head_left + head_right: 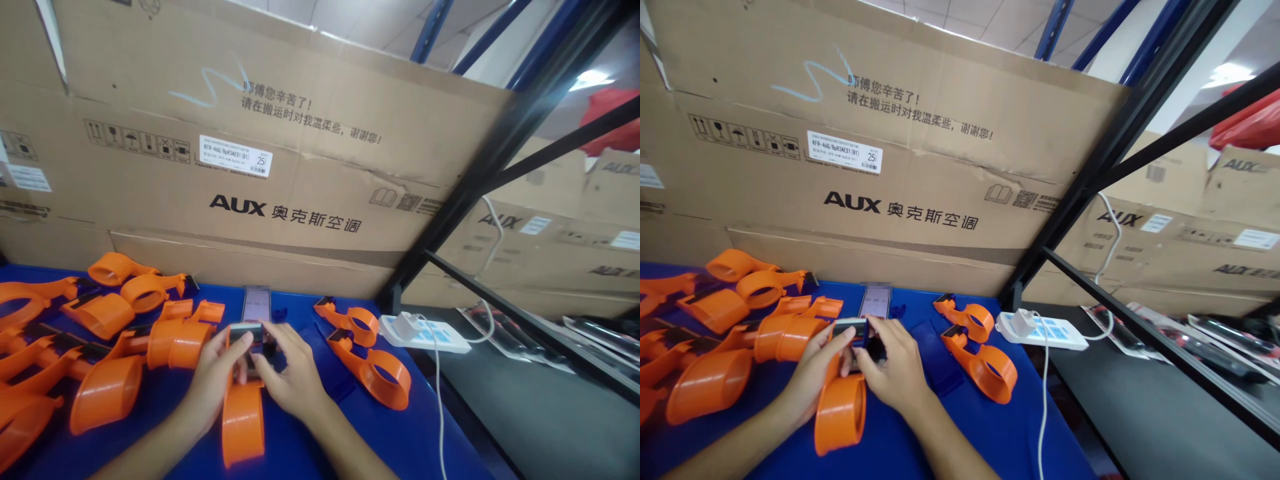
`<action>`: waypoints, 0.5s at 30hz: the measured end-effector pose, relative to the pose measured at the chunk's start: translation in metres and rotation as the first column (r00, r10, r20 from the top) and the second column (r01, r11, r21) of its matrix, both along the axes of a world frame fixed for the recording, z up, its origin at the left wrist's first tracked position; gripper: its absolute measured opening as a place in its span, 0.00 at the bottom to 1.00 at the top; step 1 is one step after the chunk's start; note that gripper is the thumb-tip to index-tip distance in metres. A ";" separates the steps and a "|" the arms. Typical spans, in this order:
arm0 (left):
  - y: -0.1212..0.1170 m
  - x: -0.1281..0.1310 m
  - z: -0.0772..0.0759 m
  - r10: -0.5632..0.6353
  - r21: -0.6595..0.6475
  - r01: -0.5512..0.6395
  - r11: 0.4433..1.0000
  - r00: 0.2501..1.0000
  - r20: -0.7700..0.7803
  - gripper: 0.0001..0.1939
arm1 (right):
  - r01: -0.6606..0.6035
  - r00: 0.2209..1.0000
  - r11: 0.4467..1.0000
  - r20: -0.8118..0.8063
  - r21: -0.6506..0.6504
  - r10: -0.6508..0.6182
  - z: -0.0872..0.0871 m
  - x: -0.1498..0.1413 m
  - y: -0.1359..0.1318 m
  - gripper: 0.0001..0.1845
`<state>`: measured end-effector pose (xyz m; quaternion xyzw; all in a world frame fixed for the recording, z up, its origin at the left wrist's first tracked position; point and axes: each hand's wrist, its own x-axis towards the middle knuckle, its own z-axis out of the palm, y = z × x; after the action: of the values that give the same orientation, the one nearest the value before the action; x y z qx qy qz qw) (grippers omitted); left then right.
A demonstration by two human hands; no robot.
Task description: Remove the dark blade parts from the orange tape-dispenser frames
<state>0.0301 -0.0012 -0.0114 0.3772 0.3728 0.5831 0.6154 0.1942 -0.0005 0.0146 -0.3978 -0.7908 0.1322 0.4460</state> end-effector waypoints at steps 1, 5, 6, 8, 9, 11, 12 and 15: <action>0.000 0.000 0.000 -0.002 0.008 0.002 1.000 1.000 -0.014 0.14 | 0.003 1.000 1.000 0.005 0.009 -0.003 0.000 0.000 0.000 0.24; -0.001 0.000 -0.001 -0.017 0.023 0.018 1.000 0.998 -0.061 0.14 | 0.005 1.000 1.000 0.019 0.028 -0.006 -0.002 0.001 0.001 0.27; -0.001 0.000 -0.001 -0.016 0.027 0.018 0.999 0.997 -0.073 0.15 | 0.005 1.000 1.000 0.021 0.031 -0.006 -0.003 0.002 0.001 0.28; -0.001 0.000 -0.002 -0.011 0.032 0.014 0.999 0.996 -0.092 0.15 | 0.011 1.000 0.999 0.028 0.032 -0.011 -0.003 0.002 0.001 0.28; -0.001 0.000 -0.003 -0.009 0.030 0.012 0.999 0.995 -0.097 0.16 | 0.016 0.999 0.999 0.032 0.032 -0.017 -0.004 0.003 0.001 0.28; -0.001 0.000 -0.004 -0.003 0.022 0.005 1.000 0.996 -0.094 0.16 | 0.027 0.999 0.999 0.043 0.034 -0.029 -0.003 0.003 0.000 0.27; -0.001 0.000 -0.005 -0.001 0.018 0.003 1.000 0.996 -0.088 0.17 | 0.031 0.998 0.999 0.050 0.037 -0.033 -0.003 0.003 0.000 0.28; 0.000 0.000 -0.005 0.002 0.010 -0.002 1.000 0.997 -0.072 0.17 | 0.031 0.996 0.998 0.076 0.052 -0.035 -0.003 0.003 0.001 0.29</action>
<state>0.0305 -0.0014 -0.0167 0.4006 0.3921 0.5716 0.5992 0.1977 0.0006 0.0114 -0.4043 -0.8038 0.0893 0.4271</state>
